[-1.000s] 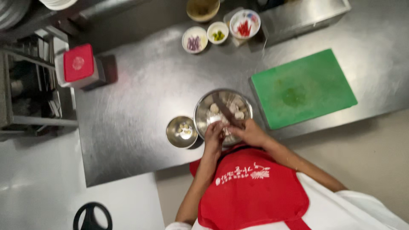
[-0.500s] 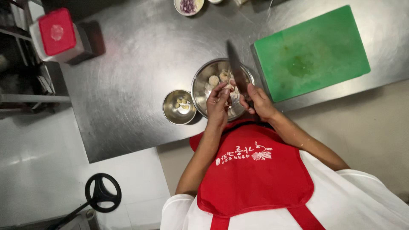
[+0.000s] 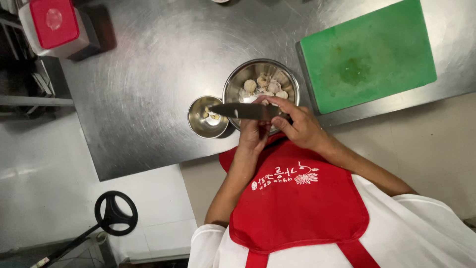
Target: The person peels garlic cloves using a knife and their hands. They separate the cloves from the bulb, remove the outer skin, and place the peeled cloves into a small metal bowl. The task is performed on a stainless steel countertop in a commercial kitchen.
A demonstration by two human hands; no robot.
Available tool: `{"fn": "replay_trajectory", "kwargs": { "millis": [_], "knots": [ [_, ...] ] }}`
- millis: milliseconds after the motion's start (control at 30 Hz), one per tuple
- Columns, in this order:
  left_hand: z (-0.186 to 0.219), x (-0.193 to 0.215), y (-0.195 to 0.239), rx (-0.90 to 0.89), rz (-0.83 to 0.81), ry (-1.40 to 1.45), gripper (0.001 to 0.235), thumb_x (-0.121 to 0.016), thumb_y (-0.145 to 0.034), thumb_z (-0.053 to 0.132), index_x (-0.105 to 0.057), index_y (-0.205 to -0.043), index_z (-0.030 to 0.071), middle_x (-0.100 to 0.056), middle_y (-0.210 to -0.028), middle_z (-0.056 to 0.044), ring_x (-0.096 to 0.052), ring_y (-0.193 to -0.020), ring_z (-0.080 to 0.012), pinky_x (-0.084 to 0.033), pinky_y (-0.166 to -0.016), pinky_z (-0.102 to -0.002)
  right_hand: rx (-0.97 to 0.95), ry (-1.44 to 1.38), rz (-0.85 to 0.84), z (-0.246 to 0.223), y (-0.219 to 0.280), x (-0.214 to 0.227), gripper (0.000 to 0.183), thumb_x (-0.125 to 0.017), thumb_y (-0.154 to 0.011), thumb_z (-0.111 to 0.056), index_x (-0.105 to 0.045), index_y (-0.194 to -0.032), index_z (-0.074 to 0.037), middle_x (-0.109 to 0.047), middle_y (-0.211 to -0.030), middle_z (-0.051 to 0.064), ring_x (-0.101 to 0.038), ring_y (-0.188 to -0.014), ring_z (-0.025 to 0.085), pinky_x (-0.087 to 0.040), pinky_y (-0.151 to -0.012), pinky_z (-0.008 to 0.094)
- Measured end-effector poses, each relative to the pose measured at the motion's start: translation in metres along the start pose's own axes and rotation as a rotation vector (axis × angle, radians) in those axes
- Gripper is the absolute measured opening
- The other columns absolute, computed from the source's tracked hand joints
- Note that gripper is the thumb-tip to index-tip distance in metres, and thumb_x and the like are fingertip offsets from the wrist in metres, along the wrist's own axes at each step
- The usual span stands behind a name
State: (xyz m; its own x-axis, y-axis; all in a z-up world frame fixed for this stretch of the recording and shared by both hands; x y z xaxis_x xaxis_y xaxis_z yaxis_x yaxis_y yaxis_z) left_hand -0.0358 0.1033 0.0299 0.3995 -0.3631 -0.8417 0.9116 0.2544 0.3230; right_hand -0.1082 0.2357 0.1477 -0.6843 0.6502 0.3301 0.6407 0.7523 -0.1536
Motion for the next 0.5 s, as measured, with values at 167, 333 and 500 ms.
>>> {"fn": "replay_trajectory", "kwargs": {
  "millis": [167, 333, 500],
  "knots": [
    [0.003, -0.006, -0.005, 0.017, 0.047, 0.019, 0.043, -0.074, -0.093, 0.011, -0.062, -0.133, -0.001, -0.062, -0.085, 0.004, -0.054, -0.069, -0.0029, -0.047, -0.065, -0.018, 0.049, 0.131, 0.045, -0.006, -0.006, -0.001, 0.054, -0.058, -0.106, -0.038, -0.050, -0.149, -0.006, -0.069, -0.130, 0.021, -0.072, -0.115, 0.036, -0.058, -0.093, 0.041],
    [0.004, -0.007, -0.005, 0.006, 0.090, -0.060, 0.044, -0.076, -0.095, 0.013, -0.063, -0.135, -0.002, -0.062, -0.086, 0.005, -0.052, -0.067, -0.0001, -0.046, -0.062, -0.017, 0.091, 0.174, 0.060, -0.006, -0.010, -0.001, 0.053, -0.058, -0.106, -0.039, -0.050, -0.148, -0.007, -0.069, -0.131, 0.021, -0.072, -0.111, 0.038, -0.060, -0.089, 0.043],
    [0.001, 0.001, -0.008, 0.005, 0.120, -0.028, 0.041, -0.073, -0.096, 0.011, -0.062, -0.134, -0.001, -0.063, -0.088, 0.003, -0.052, -0.067, -0.0010, -0.047, -0.061, -0.016, 0.123, 0.181, 0.060, -0.003, -0.012, -0.005, 0.052, -0.057, -0.106, -0.038, -0.048, -0.146, -0.006, -0.070, -0.131, 0.020, -0.074, -0.107, 0.037, -0.061, -0.084, 0.042]
  ]
}}
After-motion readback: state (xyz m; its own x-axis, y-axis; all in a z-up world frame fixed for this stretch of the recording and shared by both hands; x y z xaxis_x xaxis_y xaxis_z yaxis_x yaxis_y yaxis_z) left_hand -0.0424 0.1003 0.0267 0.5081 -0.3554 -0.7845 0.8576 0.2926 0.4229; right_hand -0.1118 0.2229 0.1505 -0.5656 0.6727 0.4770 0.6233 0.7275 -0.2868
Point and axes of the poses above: each hand's wrist, its own y-axis away from the middle knuckle, its own x-axis out of the back of the hand, z = x × y, the point moved 4 cm from there along -y, towards the middle knuckle
